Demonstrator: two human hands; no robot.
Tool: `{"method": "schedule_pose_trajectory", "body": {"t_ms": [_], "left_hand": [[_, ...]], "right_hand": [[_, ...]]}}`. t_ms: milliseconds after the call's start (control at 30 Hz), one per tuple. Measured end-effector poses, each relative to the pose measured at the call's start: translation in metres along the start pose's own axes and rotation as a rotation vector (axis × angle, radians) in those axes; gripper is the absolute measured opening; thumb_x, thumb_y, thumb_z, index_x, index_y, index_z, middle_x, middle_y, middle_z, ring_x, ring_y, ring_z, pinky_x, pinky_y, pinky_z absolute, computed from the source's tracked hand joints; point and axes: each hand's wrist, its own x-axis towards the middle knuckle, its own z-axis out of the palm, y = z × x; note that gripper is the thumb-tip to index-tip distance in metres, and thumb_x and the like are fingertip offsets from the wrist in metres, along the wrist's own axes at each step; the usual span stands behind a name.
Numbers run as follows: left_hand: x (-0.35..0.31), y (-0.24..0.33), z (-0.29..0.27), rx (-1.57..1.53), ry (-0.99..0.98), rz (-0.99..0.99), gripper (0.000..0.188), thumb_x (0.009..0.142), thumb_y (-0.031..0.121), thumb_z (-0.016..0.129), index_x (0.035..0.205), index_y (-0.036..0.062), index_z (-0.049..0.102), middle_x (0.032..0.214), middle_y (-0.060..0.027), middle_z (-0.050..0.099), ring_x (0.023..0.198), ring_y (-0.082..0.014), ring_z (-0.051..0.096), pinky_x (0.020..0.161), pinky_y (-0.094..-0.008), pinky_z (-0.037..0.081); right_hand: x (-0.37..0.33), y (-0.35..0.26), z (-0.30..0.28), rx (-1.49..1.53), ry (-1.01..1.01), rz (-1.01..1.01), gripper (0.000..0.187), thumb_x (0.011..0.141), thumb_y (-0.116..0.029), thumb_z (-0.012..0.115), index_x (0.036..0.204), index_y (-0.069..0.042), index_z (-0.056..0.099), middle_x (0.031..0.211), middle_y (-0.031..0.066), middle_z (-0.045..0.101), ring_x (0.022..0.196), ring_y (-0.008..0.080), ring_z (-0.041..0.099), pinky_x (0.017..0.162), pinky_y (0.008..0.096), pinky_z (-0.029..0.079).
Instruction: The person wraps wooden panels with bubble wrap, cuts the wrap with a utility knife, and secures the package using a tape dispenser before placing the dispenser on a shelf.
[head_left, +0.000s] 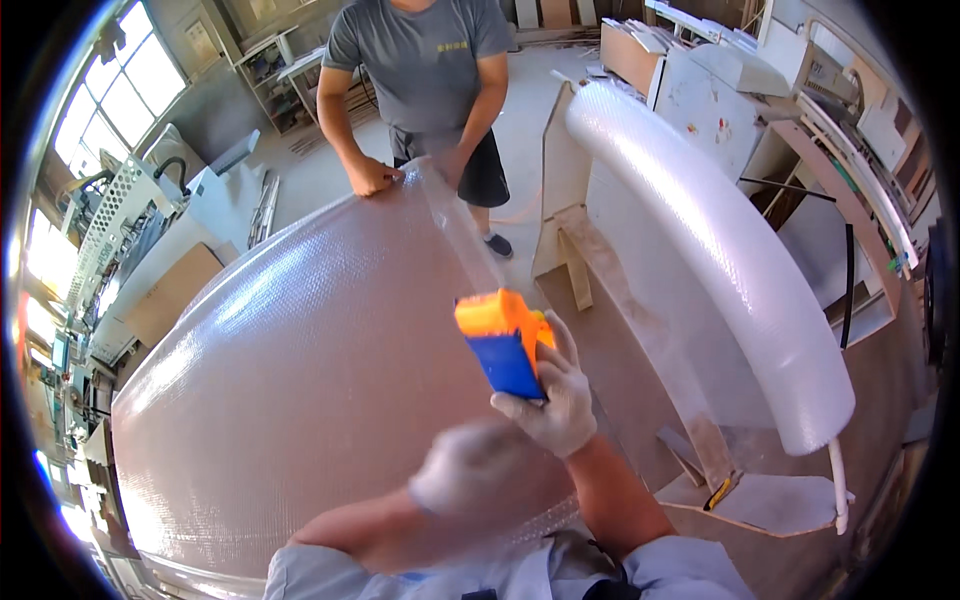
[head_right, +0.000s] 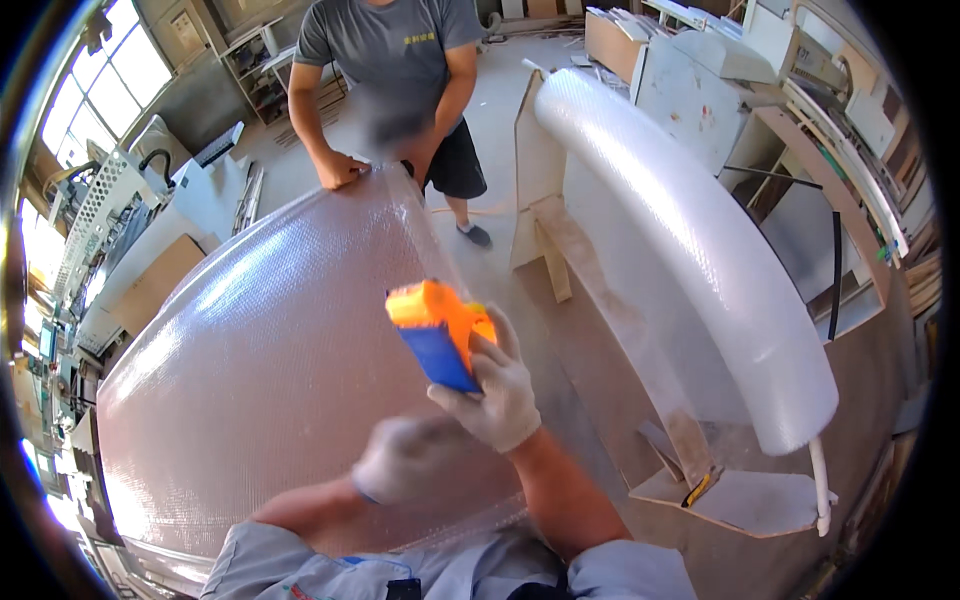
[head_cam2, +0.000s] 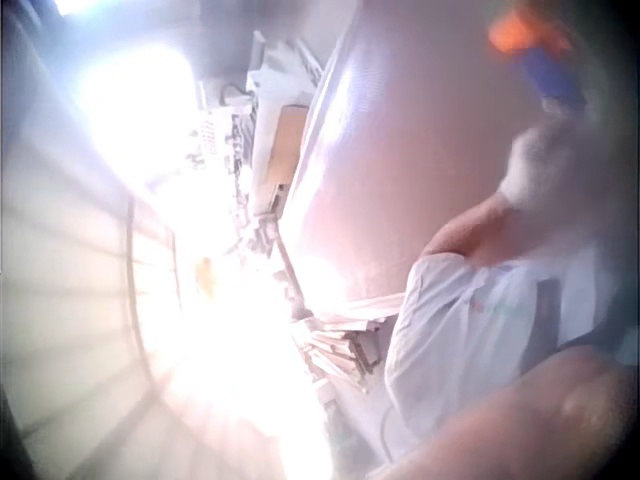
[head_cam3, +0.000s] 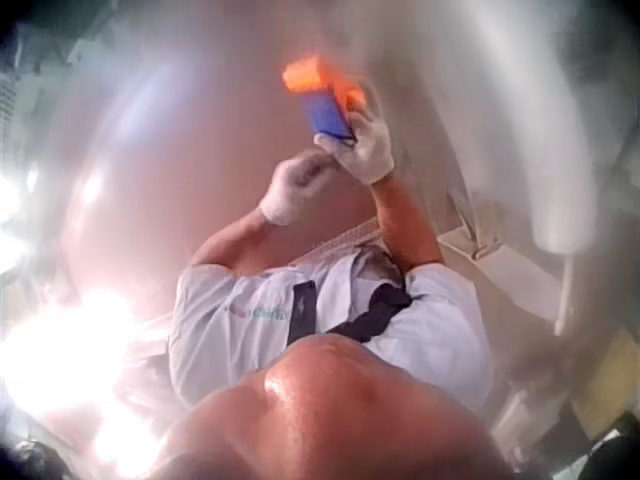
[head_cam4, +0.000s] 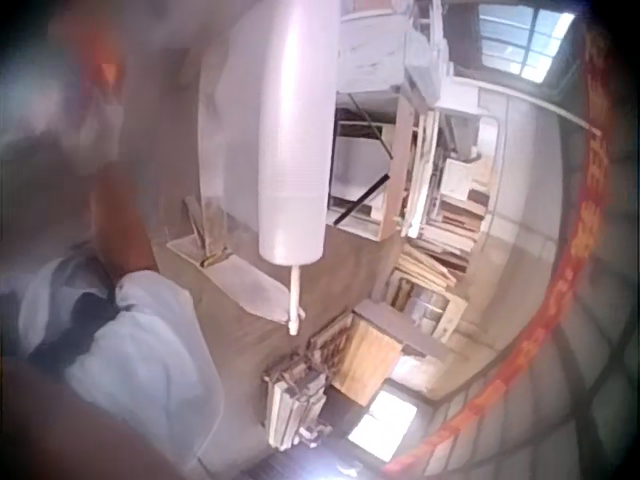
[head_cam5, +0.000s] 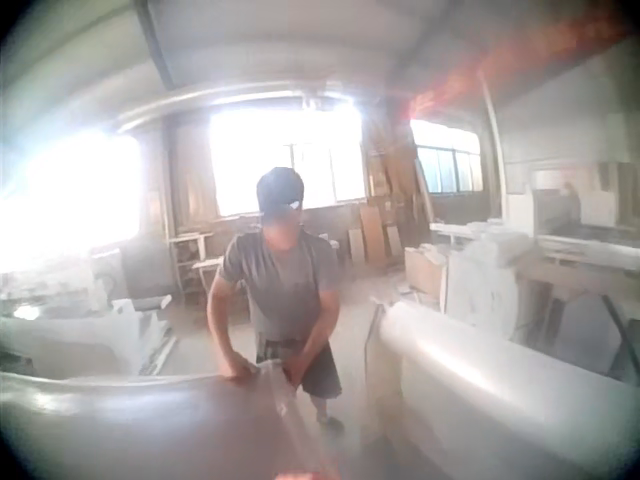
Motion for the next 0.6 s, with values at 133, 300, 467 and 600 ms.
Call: {"method": "schedule_pose_trajectory", "body": {"t_ms": [133, 300, 467, 600], "left_hand": [[0.053, -0.022, -0.113, -0.375, 0.323, 0.018, 0.071, 0.088, 0.034, 0.091, 0.143, 0.0002, 0.062, 0.118, -0.0109, 0.071, 0.1, -0.0231, 0.073, 0.084, -0.0364, 0.062], [0.09, 0.013, -0.167, -0.329, -0.052, 0.165, 0.095, 0.074, 0.057, 0.096, 0.144, 0.0005, 0.065, 0.123, -0.012, 0.068, 0.1, -0.022, 0.072, 0.088, -0.0329, 0.062], [0.088, 0.015, -0.185, -0.002, -0.367, 0.257, 0.066, 0.079, 0.044, 0.097, 0.125, 0.0015, 0.077, 0.126, -0.0139, 0.067, 0.108, -0.025, 0.069, 0.095, -0.0373, 0.059], [0.068, 0.034, -0.175, 0.155, -0.332, 0.354, 0.045, 0.072, 0.022, 0.1, 0.108, 0.003, 0.08, 0.118, -0.0144, 0.067, 0.102, -0.0305, 0.07, 0.089, -0.039, 0.058]], "right_hand": [[-0.004, -0.011, 0.013, -0.122, -0.054, 0.006, 0.038, 0.075, -0.024, 0.096, 0.095, -0.003, 0.071, 0.125, 0.0193, 0.073, 0.136, 0.0545, 0.057, 0.12, 0.061, 0.042], [-0.011, -0.016, 0.025, -0.239, -0.112, -0.084, 0.031, 0.077, -0.022, 0.094, 0.095, -0.008, 0.071, 0.128, 0.013, 0.072, 0.147, 0.0515, 0.05, 0.118, 0.0617, 0.045], [-0.016, -0.014, 0.023, -0.392, -0.1, -0.15, 0.03, 0.079, -0.02, 0.089, 0.102, -0.014, 0.071, 0.129, 0.0096, 0.072, 0.145, 0.0473, 0.052, 0.121, 0.0622, 0.039], [-0.021, -0.009, 0.026, -0.518, -0.036, -0.097, 0.027, 0.081, -0.016, 0.082, 0.105, -0.017, 0.07, 0.132, 0.0061, 0.069, 0.143, 0.0456, 0.052, 0.124, 0.0634, 0.032]]}}
